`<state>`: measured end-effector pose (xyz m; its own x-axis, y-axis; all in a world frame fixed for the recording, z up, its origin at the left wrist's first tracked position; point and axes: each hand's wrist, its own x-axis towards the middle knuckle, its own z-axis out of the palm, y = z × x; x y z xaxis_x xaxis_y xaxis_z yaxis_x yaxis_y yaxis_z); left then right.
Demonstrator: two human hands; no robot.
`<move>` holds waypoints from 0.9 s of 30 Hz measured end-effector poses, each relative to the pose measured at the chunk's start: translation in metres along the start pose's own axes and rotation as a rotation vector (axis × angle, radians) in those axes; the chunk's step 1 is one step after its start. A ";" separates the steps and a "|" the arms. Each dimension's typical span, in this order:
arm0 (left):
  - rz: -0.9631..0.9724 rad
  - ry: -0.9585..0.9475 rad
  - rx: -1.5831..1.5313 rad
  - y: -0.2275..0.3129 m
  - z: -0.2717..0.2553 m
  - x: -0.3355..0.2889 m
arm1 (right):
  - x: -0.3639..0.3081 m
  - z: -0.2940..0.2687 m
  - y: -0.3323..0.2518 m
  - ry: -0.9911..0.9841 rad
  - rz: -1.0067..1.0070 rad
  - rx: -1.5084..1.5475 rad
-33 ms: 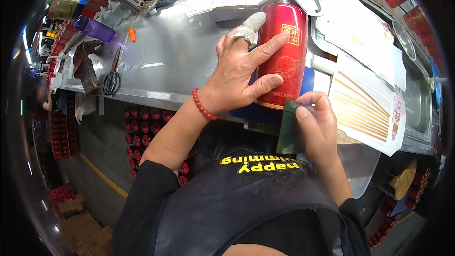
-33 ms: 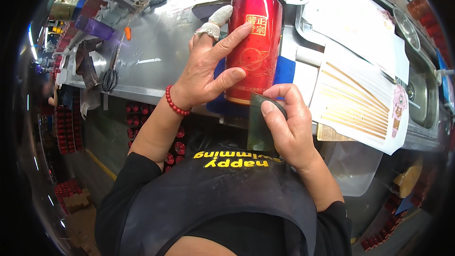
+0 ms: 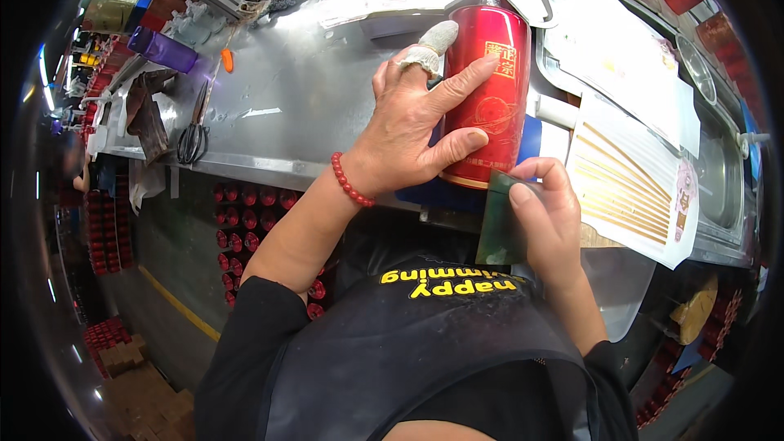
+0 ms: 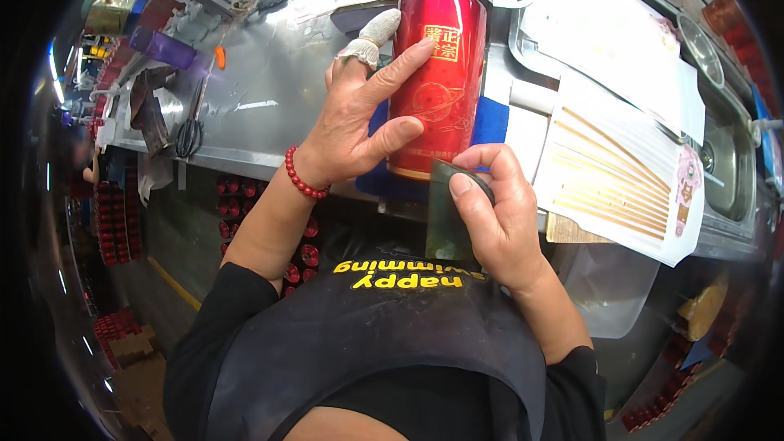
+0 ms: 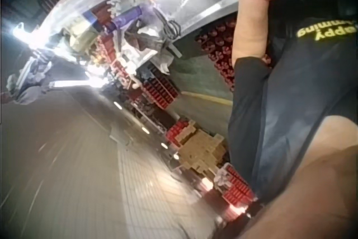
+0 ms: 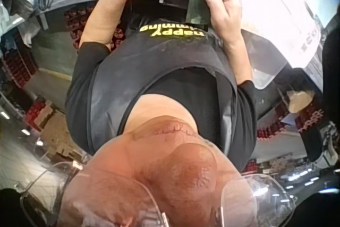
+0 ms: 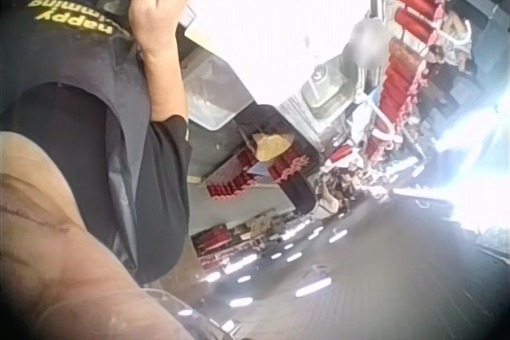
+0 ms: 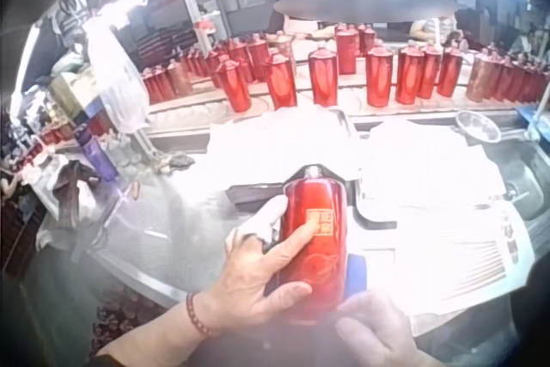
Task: The person applies a sticker to a red cylindrical can, smooths it with a green card, and uses a wooden stick to press the edges. They repeat this process on multiple cans, placing finished ones on a nearby tray.
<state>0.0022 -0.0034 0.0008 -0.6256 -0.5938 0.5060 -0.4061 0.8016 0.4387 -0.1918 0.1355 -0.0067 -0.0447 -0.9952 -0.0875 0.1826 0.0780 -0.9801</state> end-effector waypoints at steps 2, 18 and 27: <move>-0.002 0.002 0.010 0.001 0.000 -0.001 | 0.000 0.001 -0.001 0.007 -0.011 -0.013; 0.024 -0.008 0.041 -0.001 -0.001 -0.001 | 0.004 0.001 0.001 0.013 -0.039 -0.131; 0.024 0.005 0.029 -0.002 0.002 -0.002 | 0.003 0.001 -0.001 0.012 -0.006 -0.133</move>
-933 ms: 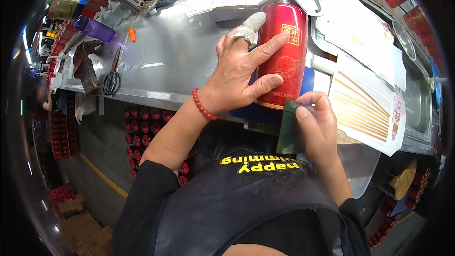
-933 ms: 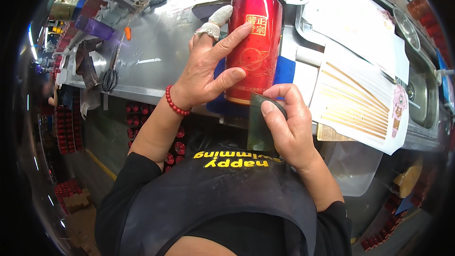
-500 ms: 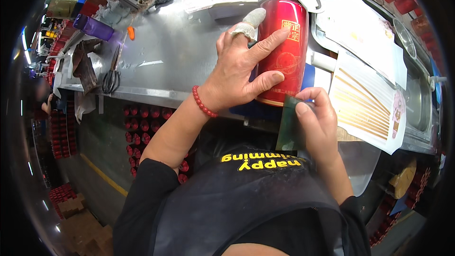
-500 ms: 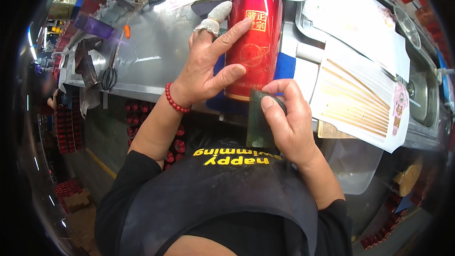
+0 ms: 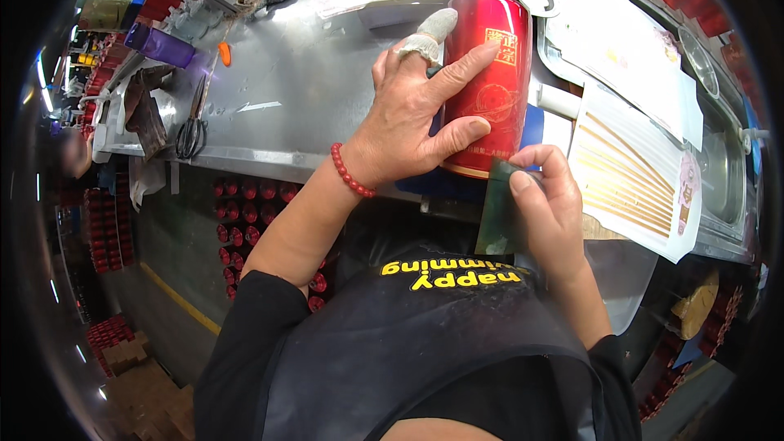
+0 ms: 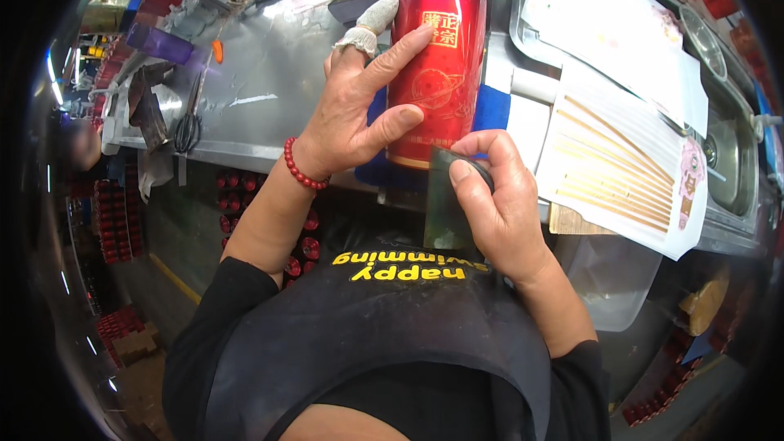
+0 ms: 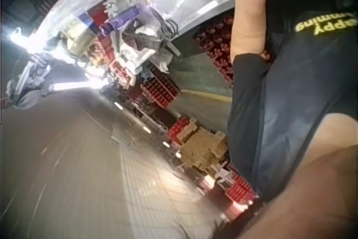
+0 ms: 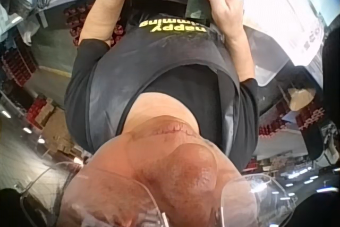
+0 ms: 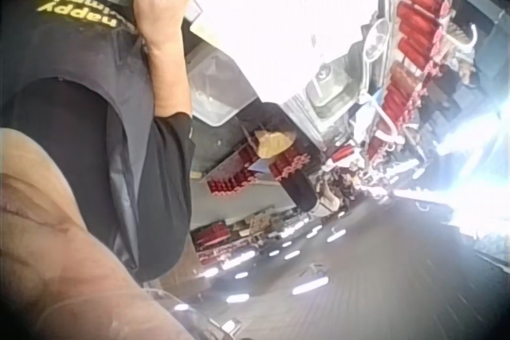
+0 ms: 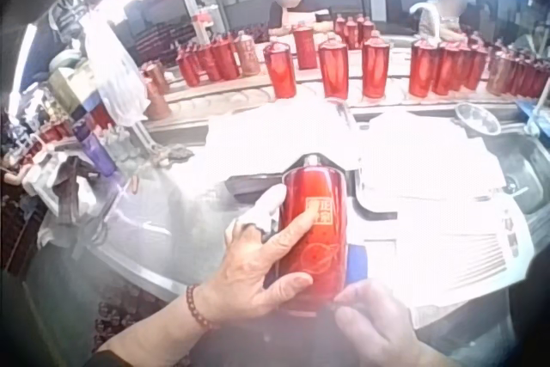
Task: The person applies a sticker to a red cylindrical can, smooths it with a green card, and uses a wooden stick to press the edges. They repeat this process on multiple cans, placing finished ones on a nearby tray.
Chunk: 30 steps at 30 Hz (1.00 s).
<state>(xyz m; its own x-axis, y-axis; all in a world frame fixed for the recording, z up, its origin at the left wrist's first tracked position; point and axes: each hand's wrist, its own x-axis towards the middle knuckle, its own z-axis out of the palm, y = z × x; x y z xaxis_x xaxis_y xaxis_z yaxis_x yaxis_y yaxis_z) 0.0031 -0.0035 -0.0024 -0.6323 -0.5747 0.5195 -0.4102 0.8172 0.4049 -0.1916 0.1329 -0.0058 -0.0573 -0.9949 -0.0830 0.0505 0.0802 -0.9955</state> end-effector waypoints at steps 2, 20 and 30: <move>0.000 -0.037 0.029 0.000 -0.004 0.001 | 0.000 -0.001 0.000 0.001 -0.016 -0.030; -0.034 -0.032 -0.076 0.000 0.000 0.000 | 0.006 -0.032 -0.006 0.060 -0.092 0.322; -0.031 -0.089 -0.104 -0.004 -0.005 0.004 | 0.045 -0.036 -0.001 0.109 -0.454 -0.527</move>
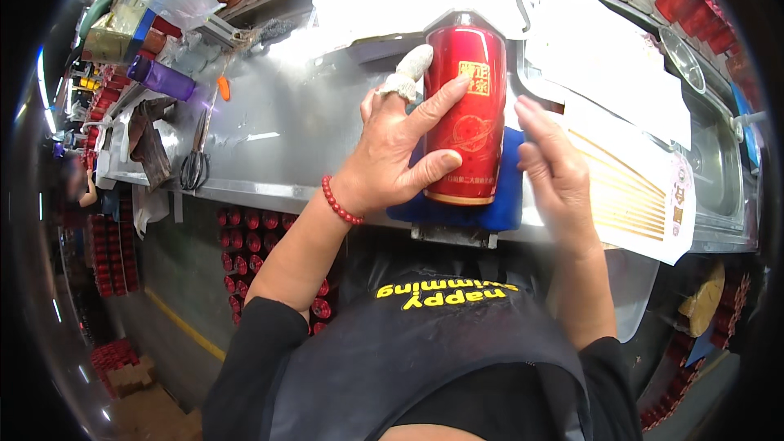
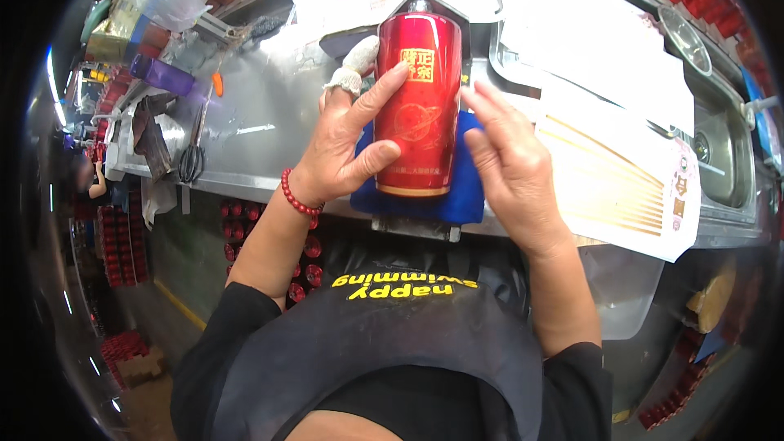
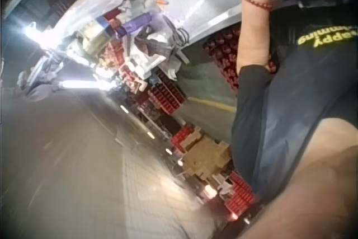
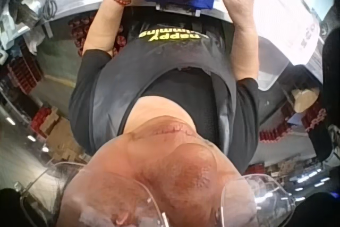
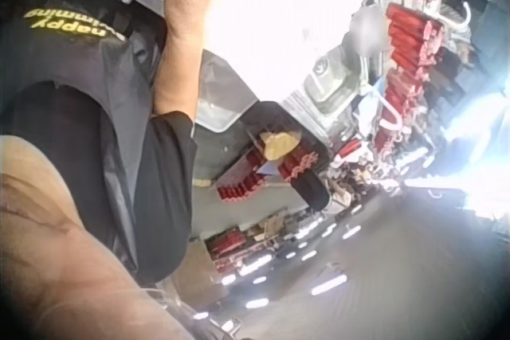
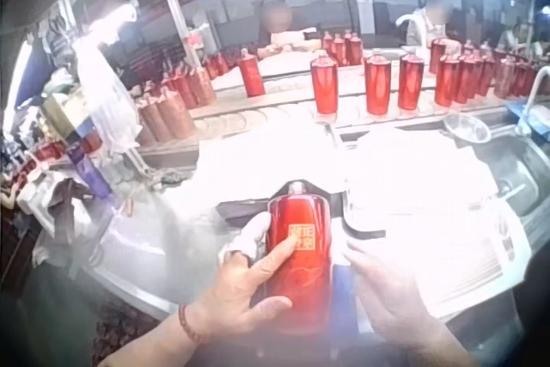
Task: The person applies a sticker to a red cylindrical can, smooths it with a green card, and uses a wooden stick to press the edges. They repeat this process on multiple cans, placing finished ones on a nearby tray.
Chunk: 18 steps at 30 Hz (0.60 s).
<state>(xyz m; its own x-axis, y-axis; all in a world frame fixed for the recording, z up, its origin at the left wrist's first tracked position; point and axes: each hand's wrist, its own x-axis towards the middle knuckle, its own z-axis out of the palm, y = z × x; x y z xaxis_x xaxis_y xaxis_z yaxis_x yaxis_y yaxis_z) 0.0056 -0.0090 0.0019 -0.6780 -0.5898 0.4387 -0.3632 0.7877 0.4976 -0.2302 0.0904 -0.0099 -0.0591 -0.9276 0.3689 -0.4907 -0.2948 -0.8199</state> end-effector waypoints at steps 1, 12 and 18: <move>-0.005 0.001 0.005 0.000 0.000 -0.002 | 0.002 0.002 -0.002 -0.012 -0.027 -0.028; -0.011 0.009 0.042 0.004 -0.001 -0.001 | -0.011 0.016 -0.002 0.020 -0.150 -0.193; -0.011 -0.003 -0.061 -0.004 0.003 -0.004 | -0.008 0.012 -0.009 0.004 -0.105 -0.092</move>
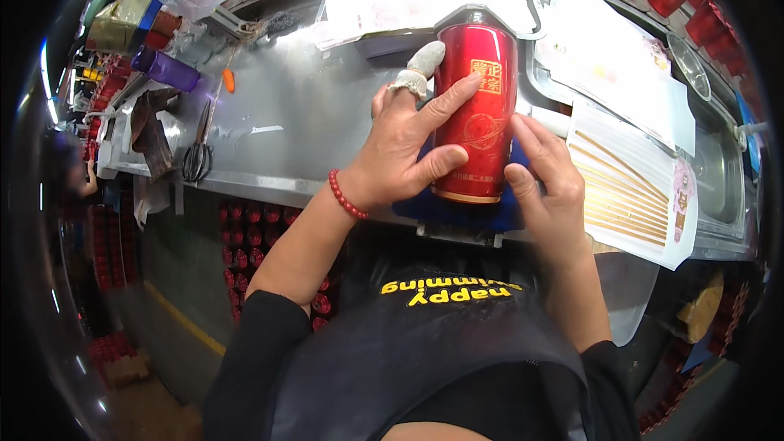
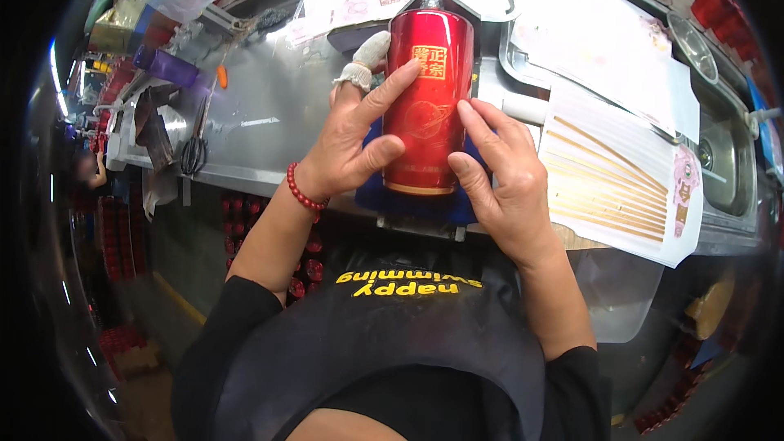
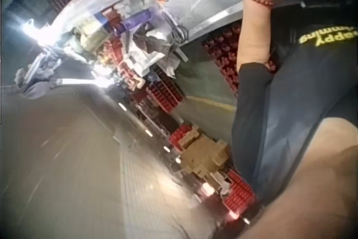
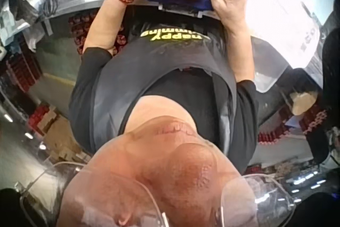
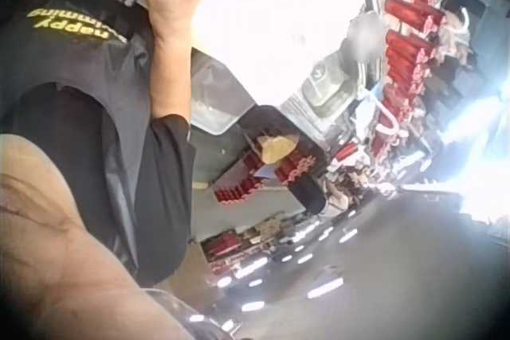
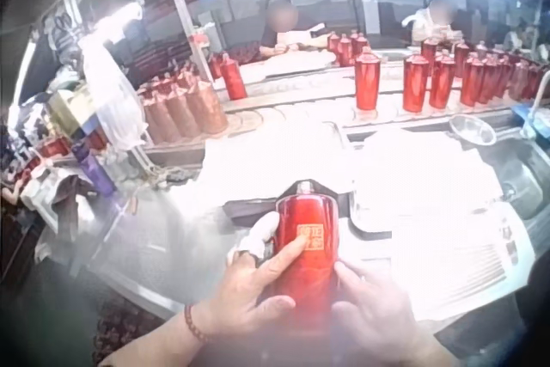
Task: The person applies a sticker to a red cylindrical can, smooths it with a green card, and uses a wooden stick to press the edges. They repeat this process on multiple cans, placing finished ones on a nearby tray.
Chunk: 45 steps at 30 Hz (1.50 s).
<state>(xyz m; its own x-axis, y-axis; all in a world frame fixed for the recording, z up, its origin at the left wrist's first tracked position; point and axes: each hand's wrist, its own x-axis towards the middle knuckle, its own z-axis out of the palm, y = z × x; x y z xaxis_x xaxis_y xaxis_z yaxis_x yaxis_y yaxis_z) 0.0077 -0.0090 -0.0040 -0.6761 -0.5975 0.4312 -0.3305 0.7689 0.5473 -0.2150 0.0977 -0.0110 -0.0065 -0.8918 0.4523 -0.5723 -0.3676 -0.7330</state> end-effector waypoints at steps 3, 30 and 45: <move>-0.006 -0.014 -0.053 -0.004 0.000 -0.001 | 0.001 0.002 -0.002 -0.024 0.067 0.030; 0.060 0.002 0.021 -0.011 0.001 -0.003 | 0.004 -0.007 -0.002 -0.085 0.073 0.064; 0.144 -0.020 0.278 0.028 -0.016 -0.002 | 0.142 -0.044 0.007 -0.202 -0.220 -0.211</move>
<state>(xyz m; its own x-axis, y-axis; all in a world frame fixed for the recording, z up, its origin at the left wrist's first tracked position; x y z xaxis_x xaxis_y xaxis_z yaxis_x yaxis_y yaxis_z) 0.0104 0.0099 0.0218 -0.7409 -0.4753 0.4745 -0.3958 0.8798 0.2634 -0.2557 -0.0201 0.0710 0.2858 -0.8394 0.4622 -0.6987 -0.5126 -0.4990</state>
